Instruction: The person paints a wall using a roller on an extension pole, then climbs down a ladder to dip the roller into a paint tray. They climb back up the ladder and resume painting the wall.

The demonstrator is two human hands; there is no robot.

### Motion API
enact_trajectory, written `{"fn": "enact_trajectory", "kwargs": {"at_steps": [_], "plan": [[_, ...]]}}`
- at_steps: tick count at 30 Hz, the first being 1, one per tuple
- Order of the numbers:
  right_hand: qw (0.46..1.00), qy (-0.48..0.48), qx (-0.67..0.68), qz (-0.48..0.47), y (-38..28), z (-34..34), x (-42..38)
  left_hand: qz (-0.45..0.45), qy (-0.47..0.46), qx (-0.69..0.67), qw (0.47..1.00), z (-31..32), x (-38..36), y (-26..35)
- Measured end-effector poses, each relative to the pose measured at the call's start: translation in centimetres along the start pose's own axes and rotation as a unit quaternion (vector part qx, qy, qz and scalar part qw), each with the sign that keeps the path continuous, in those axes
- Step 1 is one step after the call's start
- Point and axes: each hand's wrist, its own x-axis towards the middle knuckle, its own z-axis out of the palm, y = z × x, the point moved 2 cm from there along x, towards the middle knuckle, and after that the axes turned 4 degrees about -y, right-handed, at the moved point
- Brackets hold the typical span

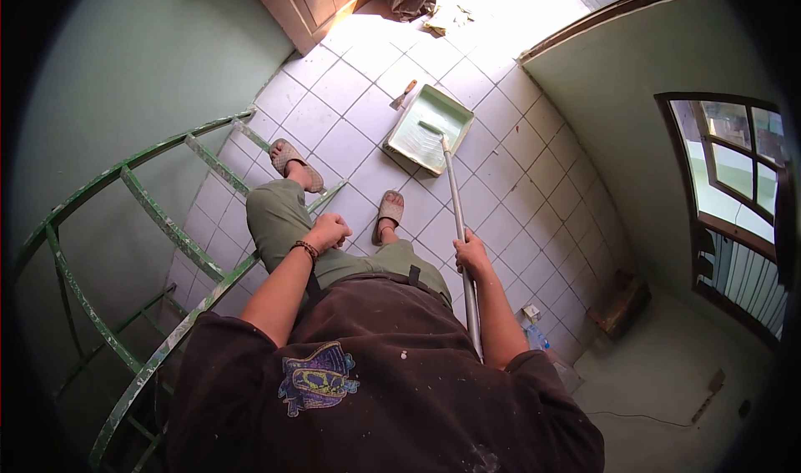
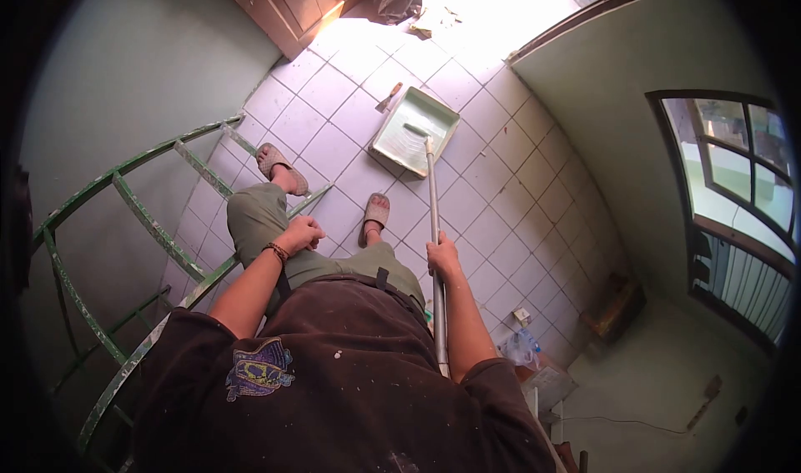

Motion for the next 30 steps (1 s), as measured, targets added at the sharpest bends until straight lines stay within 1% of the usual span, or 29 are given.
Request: {"fn": "enact_trajectory", "kwargs": {"at_steps": [1, 2, 4, 7, 11, 13, 14, 16, 18, 19, 22, 24, 26, 27, 29, 30], "plan": [[1.0, -0.019, -0.007, 0.021, -0.1, 0.1, 0.2, 0.001, -0.002, 0.003, 1.0, 0.0, 0.2, -0.2], [1.0, -0.018, -0.005, 0.02, -0.4, 0.0, 0.6, 0.001, -0.004, 0.007, 1.0, -0.1, 0.5, -0.4], [0.999, -0.023, -0.045, 0.013, -1.2, -0.5, 1.4, -0.001, -0.006, 0.022, 1.0, -0.2, 0.9, -0.5], [0.999, -0.011, -0.047, 0.004, -1.5, -0.7, 2.2, -0.008, -0.005, 0.029, 1.0, 0.2, 1.2, -0.4], [1.0, -0.02, -0.024, -0.004, -1.4, -1.3, 0.0, -0.009, 0.002, 0.03, 1.0, -0.1, 0.3, 0.0], [0.997, -0.034, -0.072, 0.015, -0.1, -1.6, -1.7, -0.002, 0.001, 0.026, 1.0, -0.2, -0.2, 0.1], [0.997, -0.034, -0.072, 0.015, 0.3, -1.6, -1.9, 0.005, 0.006, 0.037, 0.999, -0.3, -0.5, 0.4], [0.997, -0.003, -0.083, -0.004, 1.0, -1.7, -2.4, 0.008, 0.01, 0.05, 0.999, -0.2, -0.6, 0.2], [0.996, -0.004, -0.088, -0.016, 1.3, -1.9, 0.0, -0.003, 0.007, 0.017, 1.0, -0.3, 0.3, -0.4], [0.995, -0.003, -0.095, -0.03, 1.0, -2.1, 1.2, -0.003, -0.003, 0.017, 1.0, -0.2, 0.7, -0.5], [0.997, -0.012, -0.068, -0.016, -1.1, -2.4, 2.1, -0.019, -0.011, 0.045, 0.999, 0.1, 1.0, -0.3], [0.997, -0.01, -0.076, -0.02, -1.0, -2.2, 1.2, -0.022, -0.015, 0.055, 0.998, 0.1, 0.7, -0.4], [0.996, -0.01, -0.085, -0.026, -0.8, -1.9, -0.2, -0.005, -0.002, 0.056, 0.998, 0.0, 0.6, -0.8], [0.996, -0.01, -0.08, -0.024, 0.2, -1.7, -1.5, -0.009, -0.002, 0.055, 0.998, 0.0, 0.7, -1.4], [0.997, -0.01, -0.073, -0.022, 2.3, -1.3, -3.5, 0.038, 0.014, 0.058, 0.997, -0.3, 0.9, -1.8], [0.997, -0.004, -0.079, -0.007, 3.5, -0.9, -4.3, 0.037, 0.013, 0.06, 0.997, -0.3, 1.0, -1.7]]}}
